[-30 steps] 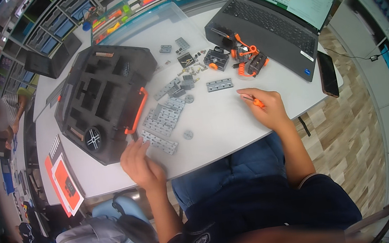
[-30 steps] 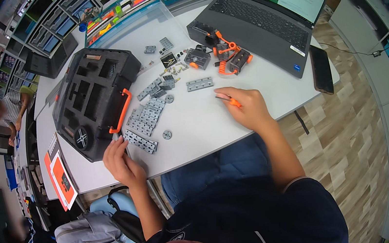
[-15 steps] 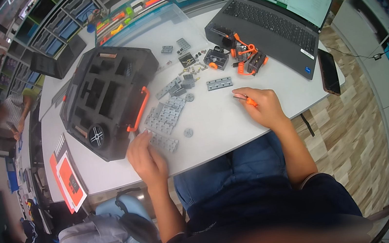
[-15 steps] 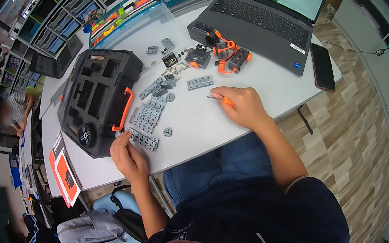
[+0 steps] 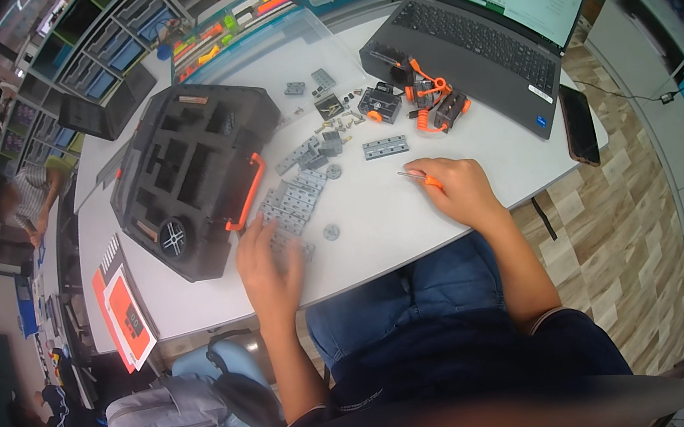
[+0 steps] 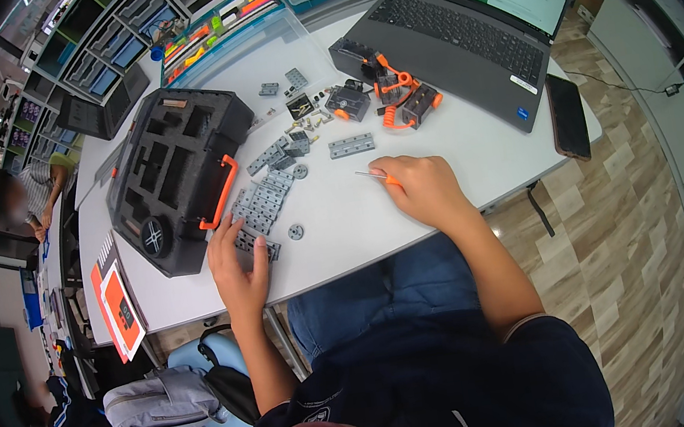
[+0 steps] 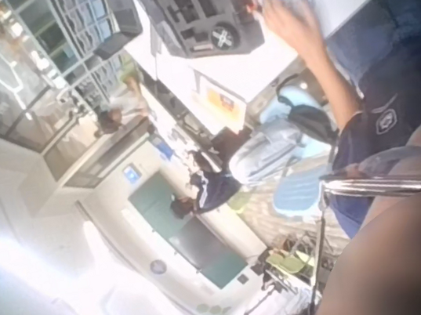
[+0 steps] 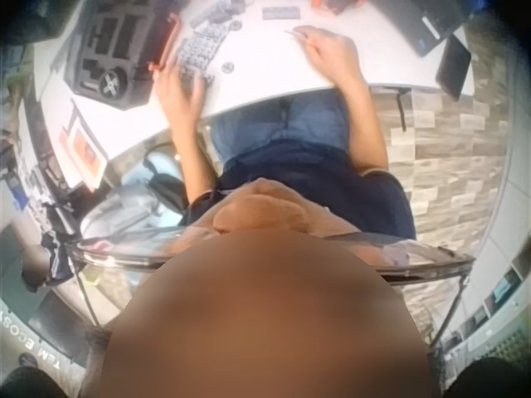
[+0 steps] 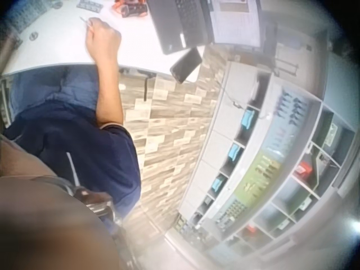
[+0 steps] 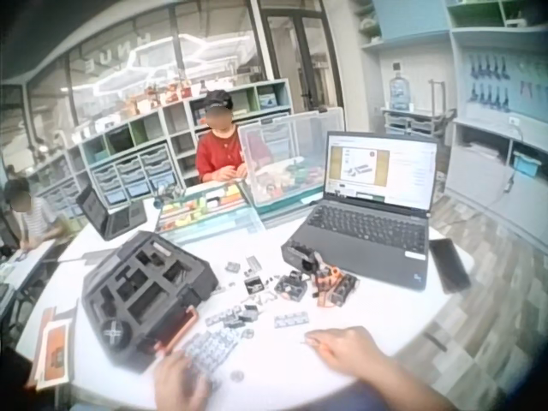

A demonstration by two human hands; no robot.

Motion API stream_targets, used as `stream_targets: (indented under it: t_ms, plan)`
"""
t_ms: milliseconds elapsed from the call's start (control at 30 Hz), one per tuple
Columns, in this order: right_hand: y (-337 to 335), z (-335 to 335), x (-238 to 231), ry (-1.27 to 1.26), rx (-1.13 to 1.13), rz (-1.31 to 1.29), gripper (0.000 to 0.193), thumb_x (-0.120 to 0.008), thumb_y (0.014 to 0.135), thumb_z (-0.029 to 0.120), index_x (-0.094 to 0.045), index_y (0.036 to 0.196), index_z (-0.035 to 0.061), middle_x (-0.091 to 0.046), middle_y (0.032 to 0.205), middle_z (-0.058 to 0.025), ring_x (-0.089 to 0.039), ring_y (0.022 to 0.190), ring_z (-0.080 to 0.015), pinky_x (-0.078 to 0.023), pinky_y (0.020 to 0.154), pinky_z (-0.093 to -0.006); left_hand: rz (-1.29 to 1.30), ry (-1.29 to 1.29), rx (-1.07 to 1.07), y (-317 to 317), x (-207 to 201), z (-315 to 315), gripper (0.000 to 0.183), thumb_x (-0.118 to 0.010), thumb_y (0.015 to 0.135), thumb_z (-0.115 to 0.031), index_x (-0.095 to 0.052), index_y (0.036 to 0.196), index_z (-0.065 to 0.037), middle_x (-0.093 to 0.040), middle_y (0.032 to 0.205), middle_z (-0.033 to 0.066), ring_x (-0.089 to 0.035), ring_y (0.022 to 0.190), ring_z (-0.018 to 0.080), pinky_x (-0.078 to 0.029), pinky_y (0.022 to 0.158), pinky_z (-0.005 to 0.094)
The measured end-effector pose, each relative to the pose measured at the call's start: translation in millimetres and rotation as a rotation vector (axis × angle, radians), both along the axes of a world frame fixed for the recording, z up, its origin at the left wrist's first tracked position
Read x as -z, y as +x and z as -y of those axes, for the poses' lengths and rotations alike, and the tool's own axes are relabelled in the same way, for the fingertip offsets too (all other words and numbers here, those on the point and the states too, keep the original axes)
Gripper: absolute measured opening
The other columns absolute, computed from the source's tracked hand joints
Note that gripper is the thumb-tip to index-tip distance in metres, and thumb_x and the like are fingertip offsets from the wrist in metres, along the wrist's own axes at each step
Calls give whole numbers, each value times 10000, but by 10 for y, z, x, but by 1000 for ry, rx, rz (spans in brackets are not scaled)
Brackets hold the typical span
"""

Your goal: The person uses an orange screwdriver to assemble small metal brackets and plates on a white table. They pick up parts from a black case, align them, and fasten them together, occasionally referencing a laptop screen.

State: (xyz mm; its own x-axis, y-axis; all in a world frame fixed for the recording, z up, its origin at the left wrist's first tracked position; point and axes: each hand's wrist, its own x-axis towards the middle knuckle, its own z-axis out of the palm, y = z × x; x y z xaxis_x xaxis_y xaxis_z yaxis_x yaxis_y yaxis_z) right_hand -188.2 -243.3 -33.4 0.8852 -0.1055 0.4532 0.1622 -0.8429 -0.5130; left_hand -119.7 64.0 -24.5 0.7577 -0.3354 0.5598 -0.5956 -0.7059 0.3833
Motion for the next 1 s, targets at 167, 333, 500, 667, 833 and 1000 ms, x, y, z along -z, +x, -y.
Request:
stream_targets:
  t_ms: [167, 333, 500, 667, 833, 1000]
  plan:
    - [9, -5, -28, 27, 12, -50, 186, -663, 881, 114, -742, 1048, 96, -744, 914, -128, -714, 763, -296, -555, 679, -369, -78, 33, 10, 9, -24, 24, 523, -778, 809, -210, -603, 1261, -12, -534, 1434, 184, -496, 1312, 387, -371, 1106, 475]
    - [-4, 6, 11, 17, -1, -25, 189, -643, 875, 103, -710, 1051, 105, -737, 899, -105, -700, 745, -282, -528, 643, -389, -83, 58, 28, 5, -9, 15, 609, -799, 791, -251, -572, 1302, -7, -510, 1456, 188, -468, 1338, 400, -357, 1118, 480]
    - [8, 9, 17, 16, -5, -26, 194, -642, 876, 111, -710, 1058, 107, -736, 895, -104, -699, 754, -280, -529, 648, -389, -146, 72, 44, 17, -45, 29, 691, -826, 752, -278, -549, 1324, -6, -472, 1482, 198, -432, 1362, 405, -348, 1124, 489]
    - [15, 10, 24, 12, -2, -18, 199, -644, 874, 110, -711, 1062, 109, -735, 892, -104, -697, 745, -278, -528, 645, -386, -185, 66, 79, 30, -73, 39, 762, -855, 707, -285, -530, 1342, -13, -454, 1494, 202, -420, 1364, 419, -349, 1123, 496]
    - [9, 9, 34, 16, -1, -13, 197, -646, 871, 105, -711, 1057, 109, -732, 873, -106, -696, 732, -278, -526, 636, -384, -172, 48, 89, 41, -56, 36, 783, -868, 690, -274, -523, 1346, -18, -453, 1491, 205, -427, 1354, 422, -357, 1115, 496]
    - [18, 4, 12, 14, -3, -13, 189, -647, 877, 109, -711, 1054, 107, -730, 858, -108, -694, 721, -279, -524, 628, -384, -196, 54, 73, 55, -73, 39, 787, -870, 689, -271, -520, 1347, -18, -442, 1498, 200, -430, 1336, 415, -367, 1106, 487]
